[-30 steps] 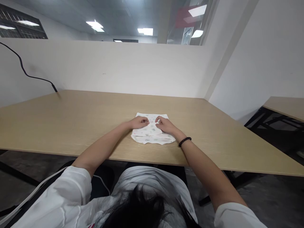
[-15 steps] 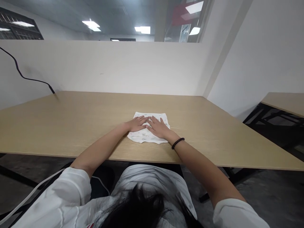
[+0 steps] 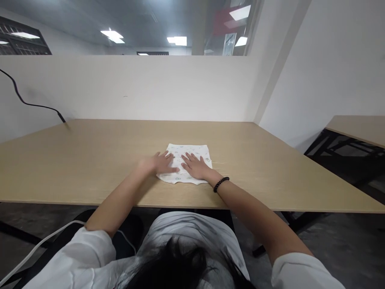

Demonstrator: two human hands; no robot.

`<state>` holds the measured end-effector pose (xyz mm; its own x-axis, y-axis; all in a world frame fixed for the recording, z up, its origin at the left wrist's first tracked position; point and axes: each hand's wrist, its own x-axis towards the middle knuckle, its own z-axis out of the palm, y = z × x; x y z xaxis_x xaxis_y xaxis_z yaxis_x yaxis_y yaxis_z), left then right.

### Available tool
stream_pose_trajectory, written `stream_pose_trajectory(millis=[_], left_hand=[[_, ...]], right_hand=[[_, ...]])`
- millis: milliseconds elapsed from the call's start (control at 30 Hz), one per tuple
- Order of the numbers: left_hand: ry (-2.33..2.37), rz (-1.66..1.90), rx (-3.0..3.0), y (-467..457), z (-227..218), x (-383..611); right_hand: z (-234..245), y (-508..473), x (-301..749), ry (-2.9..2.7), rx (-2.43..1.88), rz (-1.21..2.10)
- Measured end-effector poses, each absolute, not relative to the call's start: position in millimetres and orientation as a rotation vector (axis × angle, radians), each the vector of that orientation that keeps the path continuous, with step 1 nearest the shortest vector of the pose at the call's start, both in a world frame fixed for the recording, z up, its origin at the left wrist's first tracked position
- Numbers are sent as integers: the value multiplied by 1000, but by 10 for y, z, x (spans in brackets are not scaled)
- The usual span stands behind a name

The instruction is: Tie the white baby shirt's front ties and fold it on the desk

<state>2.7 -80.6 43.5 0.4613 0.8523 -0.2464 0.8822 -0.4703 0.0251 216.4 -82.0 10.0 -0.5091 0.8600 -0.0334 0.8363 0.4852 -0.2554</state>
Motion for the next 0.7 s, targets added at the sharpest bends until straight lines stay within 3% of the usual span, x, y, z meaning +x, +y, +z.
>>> stream_pose_trajectory(millis=[100, 267, 500, 700], left_hand=[[1399, -219, 2539, -1225, 267, -4], [1367, 232, 2623, -1818, 24, -91], [1049, 198, 2604, -2241, 166, -372], [1154, 366, 2736, -2298, 43, -403]], right_hand=[[85, -843, 2187, -2640, -1478, 440], [78, -986, 2256, -2664, -1386, 486], [222, -1489, 2635, -2725, -1222, 485], [182, -1913, 3256, -2768, -1231, 554]])
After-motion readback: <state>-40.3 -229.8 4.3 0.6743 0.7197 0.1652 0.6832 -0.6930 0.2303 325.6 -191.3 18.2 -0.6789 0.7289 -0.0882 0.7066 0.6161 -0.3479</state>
